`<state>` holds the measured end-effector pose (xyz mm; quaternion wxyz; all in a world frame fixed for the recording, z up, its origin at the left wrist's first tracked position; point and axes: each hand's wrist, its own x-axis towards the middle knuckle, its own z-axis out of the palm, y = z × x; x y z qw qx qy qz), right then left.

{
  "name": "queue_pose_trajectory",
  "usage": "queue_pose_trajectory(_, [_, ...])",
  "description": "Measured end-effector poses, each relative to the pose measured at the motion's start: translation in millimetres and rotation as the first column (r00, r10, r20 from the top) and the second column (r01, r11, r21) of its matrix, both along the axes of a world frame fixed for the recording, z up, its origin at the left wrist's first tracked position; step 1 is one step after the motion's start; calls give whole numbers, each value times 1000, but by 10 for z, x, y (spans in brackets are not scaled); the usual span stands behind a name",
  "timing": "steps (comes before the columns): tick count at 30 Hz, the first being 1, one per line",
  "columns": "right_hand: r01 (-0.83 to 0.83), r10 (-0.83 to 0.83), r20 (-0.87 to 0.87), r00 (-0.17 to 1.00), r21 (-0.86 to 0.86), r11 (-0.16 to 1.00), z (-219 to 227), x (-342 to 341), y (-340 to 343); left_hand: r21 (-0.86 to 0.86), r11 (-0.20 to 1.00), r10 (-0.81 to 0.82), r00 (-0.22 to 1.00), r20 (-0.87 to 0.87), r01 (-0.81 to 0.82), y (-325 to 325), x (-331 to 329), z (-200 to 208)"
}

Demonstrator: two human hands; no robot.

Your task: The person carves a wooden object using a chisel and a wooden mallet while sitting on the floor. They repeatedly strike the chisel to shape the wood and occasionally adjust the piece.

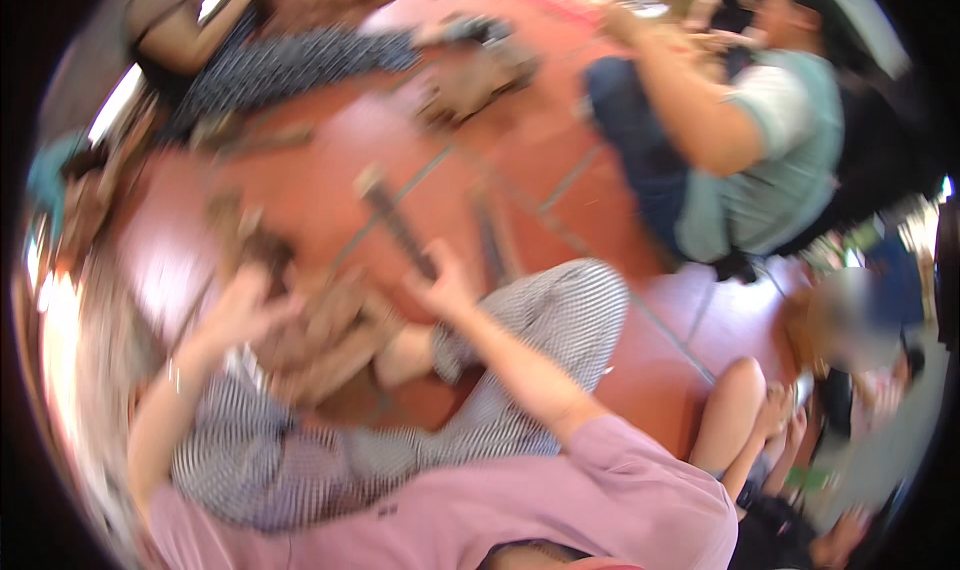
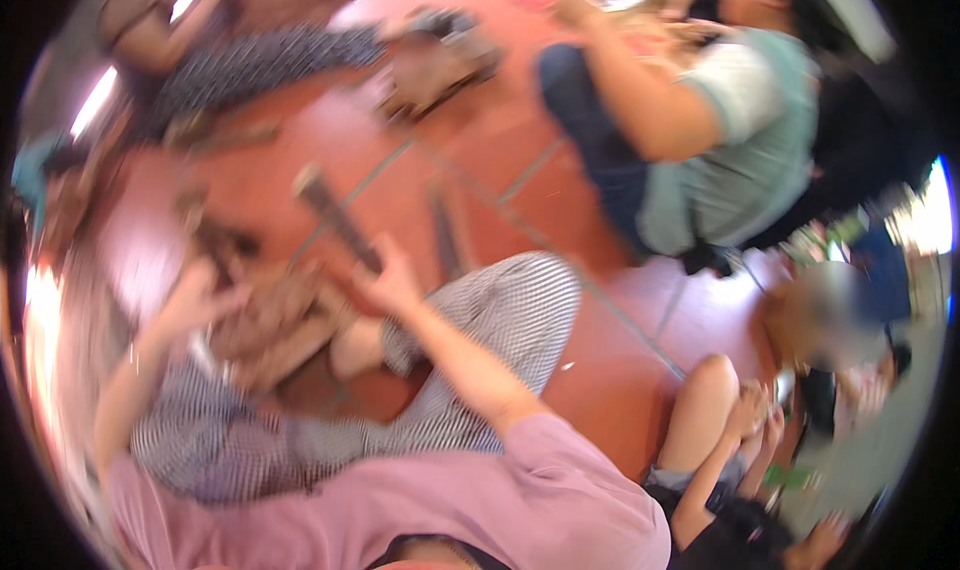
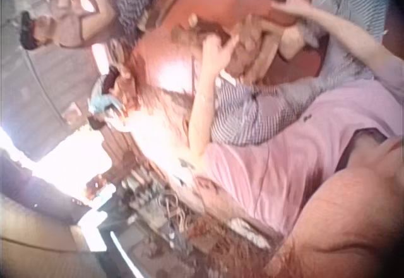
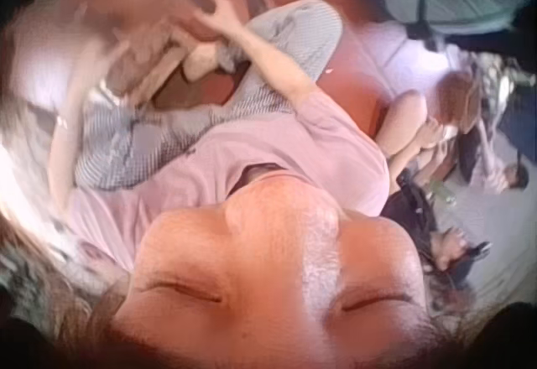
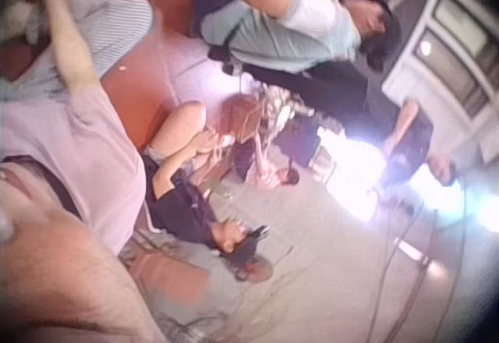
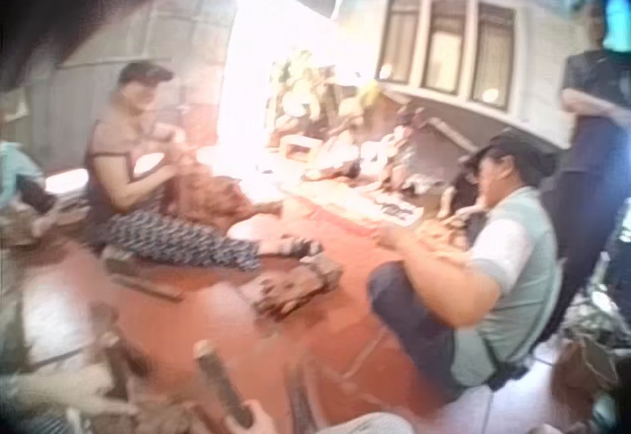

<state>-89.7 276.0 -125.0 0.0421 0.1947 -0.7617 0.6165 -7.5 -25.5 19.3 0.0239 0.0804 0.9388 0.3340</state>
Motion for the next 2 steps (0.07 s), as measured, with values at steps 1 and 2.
queue_pose_trajectory(1, [-22,18,50,999,73,997,171,9,-59,-84,996,16,997,71,-10,-56,15,106])
queue_pose_trajectory(2, [-63,72,127,989,-71,995,-640,-216,-39,-87,995,62,988,138,-51,-82,449,46])
